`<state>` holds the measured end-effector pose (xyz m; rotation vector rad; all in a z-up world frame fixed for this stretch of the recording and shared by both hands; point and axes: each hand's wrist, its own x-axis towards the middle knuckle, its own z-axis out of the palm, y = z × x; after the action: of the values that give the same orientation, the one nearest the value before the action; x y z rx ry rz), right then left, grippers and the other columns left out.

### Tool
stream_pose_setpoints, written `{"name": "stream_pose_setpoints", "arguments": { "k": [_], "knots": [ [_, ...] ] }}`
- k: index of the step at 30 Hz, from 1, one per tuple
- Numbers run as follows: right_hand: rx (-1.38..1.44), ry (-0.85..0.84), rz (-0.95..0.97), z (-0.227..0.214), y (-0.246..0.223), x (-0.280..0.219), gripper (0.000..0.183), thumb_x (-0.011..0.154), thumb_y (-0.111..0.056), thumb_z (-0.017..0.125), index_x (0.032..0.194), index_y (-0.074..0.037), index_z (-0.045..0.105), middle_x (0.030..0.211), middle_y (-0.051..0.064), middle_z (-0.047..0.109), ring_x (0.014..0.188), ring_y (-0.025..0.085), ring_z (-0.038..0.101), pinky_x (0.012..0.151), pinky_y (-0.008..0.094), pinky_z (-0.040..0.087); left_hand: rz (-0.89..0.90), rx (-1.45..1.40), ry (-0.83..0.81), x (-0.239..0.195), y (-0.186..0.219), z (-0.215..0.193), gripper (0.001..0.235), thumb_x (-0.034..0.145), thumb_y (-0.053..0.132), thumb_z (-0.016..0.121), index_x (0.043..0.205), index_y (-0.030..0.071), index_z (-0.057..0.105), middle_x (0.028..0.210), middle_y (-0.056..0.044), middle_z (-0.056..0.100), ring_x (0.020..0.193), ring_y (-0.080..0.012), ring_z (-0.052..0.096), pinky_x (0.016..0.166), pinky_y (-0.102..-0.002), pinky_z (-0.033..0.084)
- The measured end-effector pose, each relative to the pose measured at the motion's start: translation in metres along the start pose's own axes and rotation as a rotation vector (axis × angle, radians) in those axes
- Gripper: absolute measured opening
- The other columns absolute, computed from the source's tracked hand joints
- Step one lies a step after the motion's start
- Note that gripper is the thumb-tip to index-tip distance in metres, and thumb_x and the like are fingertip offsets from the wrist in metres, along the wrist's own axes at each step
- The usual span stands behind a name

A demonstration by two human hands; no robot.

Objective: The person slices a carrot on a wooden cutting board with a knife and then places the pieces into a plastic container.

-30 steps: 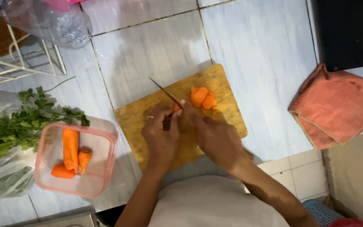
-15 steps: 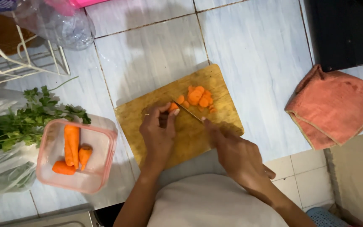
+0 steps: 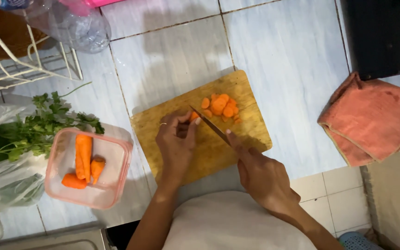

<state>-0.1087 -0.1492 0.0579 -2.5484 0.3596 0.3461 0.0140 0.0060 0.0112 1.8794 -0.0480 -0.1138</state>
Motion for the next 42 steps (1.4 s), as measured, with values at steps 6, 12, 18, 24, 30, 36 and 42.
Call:
{"name": "stream_pose_setpoints", "arguments": {
  "k": [6, 12, 18, 24, 30, 36, 42],
  "knots": [
    [-0.065, -0.04, -0.002, -0.005, -0.003, -0.001, 0.073, 0.088, -0.007, 0.062, 0.154, -0.029, 0.04, 0.064, 0.008, 0.058, 0.042, 0.024, 0.057, 0.043, 0.04, 0.049, 0.019, 0.037, 0.005, 0.0, -0.001, 0.002, 0.016, 0.09, 0.003, 0.079, 0.102, -0.001, 0.07, 0.1, -0.009, 0.067, 0.076, -0.0123, 0.07, 0.067, -0.024, 0.059],
    [-0.042, -0.18, 0.018, -0.011, -0.009, 0.007, 0.086, 0.084, -0.006, 0.064, 0.163, -0.026, 0.036, 0.062, 0.008, 0.058, 0.046, 0.024, 0.058, 0.045, 0.042, 0.049, 0.106, 0.052, -0.005, -0.001, 0.002, 0.0, 0.013, 0.092, 0.001, 0.077, 0.102, -0.001, 0.069, 0.102, -0.01, 0.067, 0.08, -0.0136, 0.071, 0.069, -0.025, 0.06],
    [-0.122, -0.134, -0.032, -0.007, -0.016, 0.021, 0.071, 0.092, -0.013, 0.062, 0.157, -0.023, 0.036, 0.067, 0.011, 0.064, 0.054, 0.028, 0.063, 0.047, 0.043, 0.051, 0.106, 0.036, 0.001, 0.003, 0.003, 0.001, 0.012, 0.092, 0.003, 0.078, 0.1, 0.0, 0.069, 0.099, -0.01, 0.068, 0.078, -0.0141, 0.071, 0.068, -0.026, 0.06],
    [-0.193, -0.044, -0.136, 0.004, -0.02, 0.041, 0.077, 0.085, -0.003, 0.061, 0.157, -0.02, 0.037, 0.073, 0.012, 0.067, 0.058, 0.03, 0.065, 0.047, 0.043, 0.053, 0.036, 0.028, -0.03, 0.003, 0.003, 0.0, 0.011, 0.092, 0.003, 0.077, 0.099, -0.001, 0.069, 0.096, -0.01, 0.068, 0.075, -0.0148, 0.07, 0.065, -0.025, 0.059],
    [-0.211, -0.081, -0.174, 0.01, -0.026, 0.066, 0.085, 0.081, -0.004, 0.064, 0.158, -0.016, 0.032, 0.084, 0.015, 0.068, 0.059, 0.034, 0.067, 0.05, 0.044, 0.054, 0.188, 0.067, 0.01, 0.003, 0.004, 0.001, 0.013, 0.091, 0.002, 0.077, 0.101, -0.001, 0.069, 0.102, -0.011, 0.068, 0.083, -0.0149, 0.071, 0.069, -0.025, 0.061],
    [-0.102, -0.065, -0.125, 0.004, -0.009, 0.037, 0.083, 0.082, -0.005, 0.063, 0.158, -0.021, 0.033, 0.078, 0.013, 0.069, 0.065, 0.033, 0.068, 0.052, 0.044, 0.054, 0.057, 0.04, 0.008, 0.003, 0.004, 0.002, 0.016, 0.089, 0.005, 0.081, 0.099, -0.001, 0.071, 0.097, -0.01, 0.066, 0.073, -0.0128, 0.067, 0.064, -0.025, 0.058],
    [0.032, 0.051, -0.1, -0.001, 0.003, 0.012, 0.074, 0.087, -0.005, 0.06, 0.156, -0.019, 0.037, 0.084, 0.008, 0.072, 0.051, 0.027, 0.064, 0.046, 0.041, 0.052, 0.056, -0.019, 0.015, 0.0, 0.003, 0.002, 0.015, 0.092, 0.005, 0.078, 0.104, -0.001, 0.071, 0.099, -0.008, 0.068, 0.076, -0.0116, 0.068, 0.067, -0.024, 0.058]
  ]
}}
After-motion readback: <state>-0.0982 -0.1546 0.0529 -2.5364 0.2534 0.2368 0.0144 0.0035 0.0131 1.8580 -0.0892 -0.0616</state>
